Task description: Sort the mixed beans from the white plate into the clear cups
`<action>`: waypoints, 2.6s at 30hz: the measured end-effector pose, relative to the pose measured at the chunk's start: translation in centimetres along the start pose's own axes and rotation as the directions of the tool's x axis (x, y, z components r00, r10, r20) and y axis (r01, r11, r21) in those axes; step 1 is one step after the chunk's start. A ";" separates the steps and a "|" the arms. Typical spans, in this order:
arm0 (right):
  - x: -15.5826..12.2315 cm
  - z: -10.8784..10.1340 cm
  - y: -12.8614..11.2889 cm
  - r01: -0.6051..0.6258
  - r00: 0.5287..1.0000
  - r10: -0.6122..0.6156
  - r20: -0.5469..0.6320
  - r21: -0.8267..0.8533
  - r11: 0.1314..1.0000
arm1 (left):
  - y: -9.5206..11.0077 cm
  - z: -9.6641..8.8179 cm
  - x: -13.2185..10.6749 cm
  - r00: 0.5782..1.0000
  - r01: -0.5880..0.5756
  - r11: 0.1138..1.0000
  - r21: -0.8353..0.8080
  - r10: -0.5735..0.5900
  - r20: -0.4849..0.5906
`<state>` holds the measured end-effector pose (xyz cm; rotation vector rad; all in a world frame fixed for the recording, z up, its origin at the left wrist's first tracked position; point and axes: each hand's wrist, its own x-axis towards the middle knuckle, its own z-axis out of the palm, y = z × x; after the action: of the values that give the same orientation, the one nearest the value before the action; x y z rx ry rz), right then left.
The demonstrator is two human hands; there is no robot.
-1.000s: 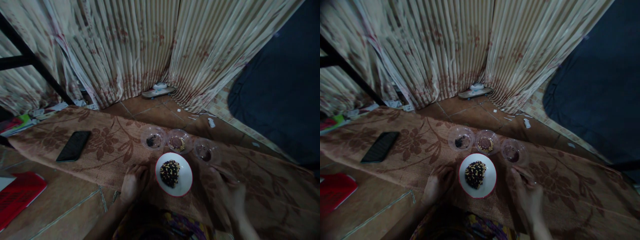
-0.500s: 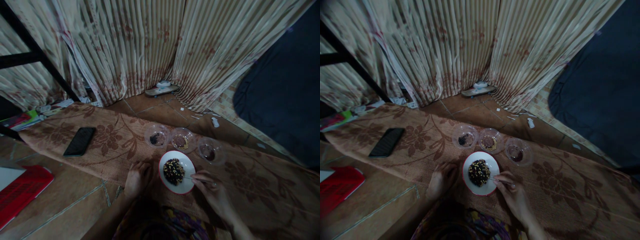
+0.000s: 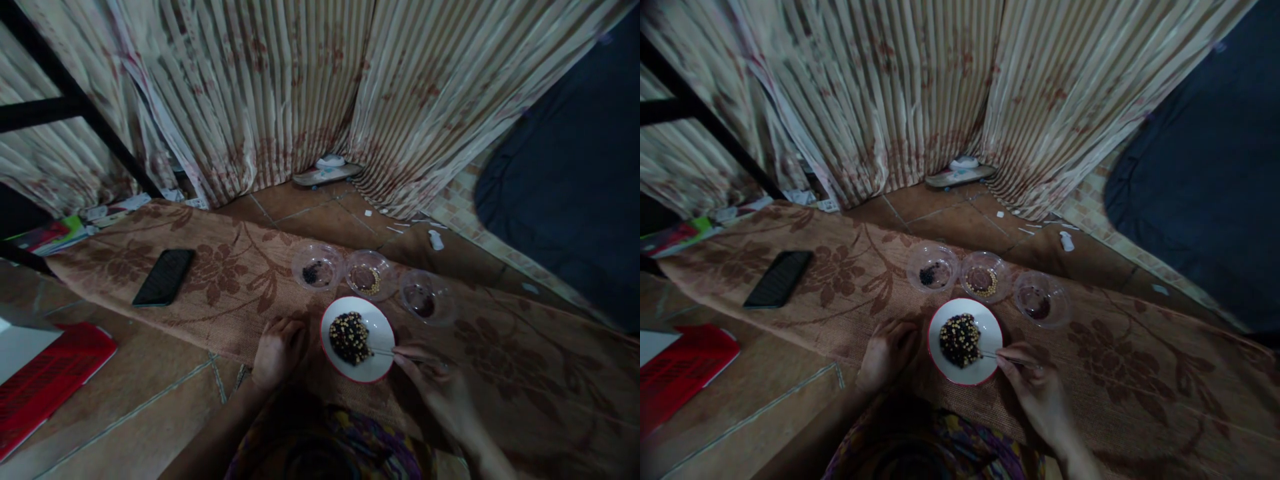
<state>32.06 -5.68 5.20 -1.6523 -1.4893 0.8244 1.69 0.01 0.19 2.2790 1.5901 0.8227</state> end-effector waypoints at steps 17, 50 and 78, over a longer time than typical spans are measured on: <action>0.8 0.8 0.8 0.027 0.991 -0.035 -0.131 -0.066 0.997 | -0.2 0.2 -0.1 1.000 -0.004 1.000 -0.002 0.004 0.006; 0.6 1.4 1.7 -0.021 0.986 0.014 -0.169 -0.037 0.999 | 0.0 0.1 -0.1 1.000 0.002 1.000 -0.005 -0.002 -0.005; 0.3 1.1 1.2 0.018 0.982 -0.032 -0.185 -0.078 0.997 | 0.1 -0.1 0.0 1.000 -0.002 1.000 0.005 0.002 0.002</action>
<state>31.81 -5.33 3.59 -1.7126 -1.4224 0.5880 1.74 -0.06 0.33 2.2841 1.5910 0.8175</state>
